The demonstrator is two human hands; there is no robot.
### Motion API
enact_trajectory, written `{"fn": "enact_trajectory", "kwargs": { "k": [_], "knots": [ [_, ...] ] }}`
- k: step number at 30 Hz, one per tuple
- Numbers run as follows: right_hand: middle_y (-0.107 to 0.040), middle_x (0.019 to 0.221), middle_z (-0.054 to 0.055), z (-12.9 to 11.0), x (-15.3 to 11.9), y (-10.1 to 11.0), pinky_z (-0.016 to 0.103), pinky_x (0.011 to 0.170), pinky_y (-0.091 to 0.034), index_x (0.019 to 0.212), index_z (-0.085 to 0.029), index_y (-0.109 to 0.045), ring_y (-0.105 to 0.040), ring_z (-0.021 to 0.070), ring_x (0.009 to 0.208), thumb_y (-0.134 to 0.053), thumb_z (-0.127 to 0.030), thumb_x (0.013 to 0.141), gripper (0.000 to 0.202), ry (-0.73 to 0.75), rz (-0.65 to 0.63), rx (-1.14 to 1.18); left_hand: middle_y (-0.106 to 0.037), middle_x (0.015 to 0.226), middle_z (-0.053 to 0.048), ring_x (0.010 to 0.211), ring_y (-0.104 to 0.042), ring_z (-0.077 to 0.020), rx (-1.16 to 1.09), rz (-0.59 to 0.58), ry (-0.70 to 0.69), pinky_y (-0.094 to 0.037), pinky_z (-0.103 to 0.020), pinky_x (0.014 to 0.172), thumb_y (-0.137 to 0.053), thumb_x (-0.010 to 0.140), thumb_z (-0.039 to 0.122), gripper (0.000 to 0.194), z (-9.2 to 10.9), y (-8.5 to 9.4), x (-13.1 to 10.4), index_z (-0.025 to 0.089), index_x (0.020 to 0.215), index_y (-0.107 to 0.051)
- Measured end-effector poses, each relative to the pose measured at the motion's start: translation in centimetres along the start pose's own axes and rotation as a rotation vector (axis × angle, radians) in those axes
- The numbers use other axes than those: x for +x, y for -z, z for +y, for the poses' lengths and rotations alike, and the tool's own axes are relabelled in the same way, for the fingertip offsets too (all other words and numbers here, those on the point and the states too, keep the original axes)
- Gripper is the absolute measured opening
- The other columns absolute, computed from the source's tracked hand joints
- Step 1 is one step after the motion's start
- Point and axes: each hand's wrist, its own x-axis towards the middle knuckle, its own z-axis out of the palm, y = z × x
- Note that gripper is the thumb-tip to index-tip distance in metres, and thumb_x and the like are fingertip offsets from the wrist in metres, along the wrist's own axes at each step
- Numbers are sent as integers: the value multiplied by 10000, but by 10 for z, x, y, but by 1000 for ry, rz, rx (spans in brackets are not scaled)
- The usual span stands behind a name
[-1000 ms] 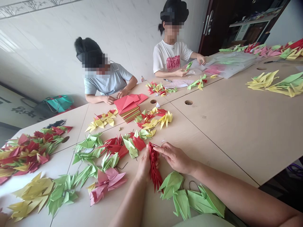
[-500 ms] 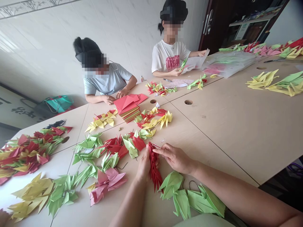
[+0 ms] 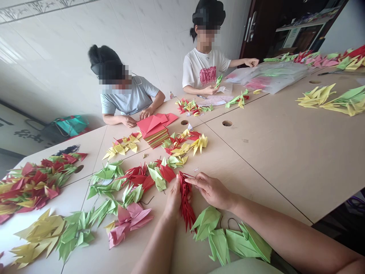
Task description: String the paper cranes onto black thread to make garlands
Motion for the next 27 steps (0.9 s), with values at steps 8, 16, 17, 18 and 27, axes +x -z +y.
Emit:
{"fn": "enact_trajectory", "kwargs": {
  "k": [8, 16, 17, 18, 27],
  "knots": [
    [-581, 943, 44, 2, -1, 0, 306, 740, -545, 1378, -322, -453, -618, 164, 807, -414, -45, 885, 567, -10, -26, -40, -539, 533, 23, 372, -410, -72, 15, -25, 11, -307, -212, 381, -627, 748, 619, 461, 0, 1, 0, 163, 736, -562],
    [-620, 1065, 83, 2, 1, 1, 348, 838, -531, 1384, -269, -429, -620, 189, 970, -388, -74, 910, 513, -41, 9, -50, -599, 625, -3, 393, -410, -72, 14, -41, -7, -310, -212, 377, -622, 764, 603, 448, 1, 1, 0, 161, 825, -588],
    [-623, 1067, 84, 1, 1, 1, 341, 833, -531, 1381, -264, -433, -623, 188, 962, -397, -80, 907, 509, -29, 4, -48, -594, 615, 0, 391, -409, -72, 15, -39, -6, -311, -211, 378, -621, 763, 606, 449, 1, 1, 0, 161, 806, -581],
    [-627, 1055, 81, 1, 0, 1, 331, 820, -533, 1373, -260, -444, -628, 186, 940, -408, -88, 903, 502, -15, -2, -46, -582, 595, 5, 389, -409, -72, 15, -37, -5, -313, -211, 381, -620, 762, 608, 449, 0, 1, 0, 162, 784, -571],
    [-641, 909, 32, -3, -1, 3, 258, 733, -522, 1249, -267, -557, -629, 143, 764, -454, -92, 870, 430, 28, -39, -49, -490, 477, 60, 379, -399, -67, 5, -17, 0, -309, -197, 395, -605, 782, 602, 433, -1, 2, 2, 180, 748, -514]
  ]
}}
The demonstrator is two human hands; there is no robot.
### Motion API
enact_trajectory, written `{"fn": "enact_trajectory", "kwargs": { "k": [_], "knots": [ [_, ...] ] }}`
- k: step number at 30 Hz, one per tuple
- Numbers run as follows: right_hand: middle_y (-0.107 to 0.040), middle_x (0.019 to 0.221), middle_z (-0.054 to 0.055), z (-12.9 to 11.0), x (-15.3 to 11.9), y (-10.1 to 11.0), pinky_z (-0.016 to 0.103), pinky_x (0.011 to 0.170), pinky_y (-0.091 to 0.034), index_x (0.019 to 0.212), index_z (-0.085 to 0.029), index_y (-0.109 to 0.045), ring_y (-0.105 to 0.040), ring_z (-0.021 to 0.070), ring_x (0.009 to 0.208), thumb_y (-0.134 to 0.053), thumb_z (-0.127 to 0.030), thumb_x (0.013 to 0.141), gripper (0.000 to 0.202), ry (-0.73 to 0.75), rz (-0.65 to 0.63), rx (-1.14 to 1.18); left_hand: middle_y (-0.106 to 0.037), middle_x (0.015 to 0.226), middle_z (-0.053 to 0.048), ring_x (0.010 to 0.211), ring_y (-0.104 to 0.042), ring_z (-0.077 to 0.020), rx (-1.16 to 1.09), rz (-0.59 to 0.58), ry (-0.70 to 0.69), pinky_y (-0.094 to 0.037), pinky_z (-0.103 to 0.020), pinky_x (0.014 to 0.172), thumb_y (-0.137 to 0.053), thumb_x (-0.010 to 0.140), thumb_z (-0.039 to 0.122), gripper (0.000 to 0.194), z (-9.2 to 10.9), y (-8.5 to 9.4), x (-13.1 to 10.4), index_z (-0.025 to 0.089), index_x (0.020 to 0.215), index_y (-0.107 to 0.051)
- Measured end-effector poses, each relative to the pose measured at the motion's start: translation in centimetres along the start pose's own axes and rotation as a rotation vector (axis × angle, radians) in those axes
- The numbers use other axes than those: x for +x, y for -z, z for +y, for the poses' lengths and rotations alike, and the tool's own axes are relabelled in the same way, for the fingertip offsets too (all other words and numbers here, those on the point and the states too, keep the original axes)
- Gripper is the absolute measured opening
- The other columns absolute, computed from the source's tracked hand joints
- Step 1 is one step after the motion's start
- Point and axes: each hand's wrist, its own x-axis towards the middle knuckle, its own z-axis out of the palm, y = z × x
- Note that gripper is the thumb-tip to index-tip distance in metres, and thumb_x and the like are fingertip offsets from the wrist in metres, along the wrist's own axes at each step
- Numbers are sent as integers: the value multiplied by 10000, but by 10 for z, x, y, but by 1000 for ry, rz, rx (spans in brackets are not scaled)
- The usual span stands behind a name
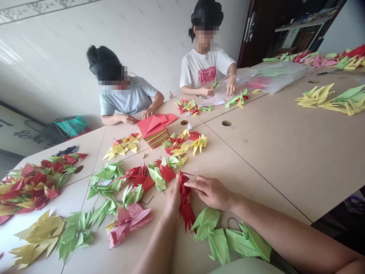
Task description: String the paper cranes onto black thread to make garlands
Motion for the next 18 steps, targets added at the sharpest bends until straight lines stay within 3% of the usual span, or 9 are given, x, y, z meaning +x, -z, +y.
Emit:
{"fn": "enact_trajectory", "kwargs": {
  "k": [12, 18],
  "knots": [
    [-657, 962, 65, 0, 1, 0, 311, 731, -533, 1274, -227, -540, -649, 189, 820, -447, -77, 864, 447, -55, 19, -52, -461, 422, 60, 340, -361, -60, 19, 6, 17, -270, -196, 368, -595, 755, 647, 490, 3, -5, -2, 165, 697, -534],
    [-670, 968, 48, -1, 0, -1, 282, 748, -527, 1240, -231, -557, -654, 170, 825, -476, -86, 849, 425, -28, 0, -47, -450, 404, 65, 344, -370, -64, 15, 19, 11, -289, -191, 374, -595, 745, 660, 490, 1, -4, -1, 183, 681, -504]
  ]
}}
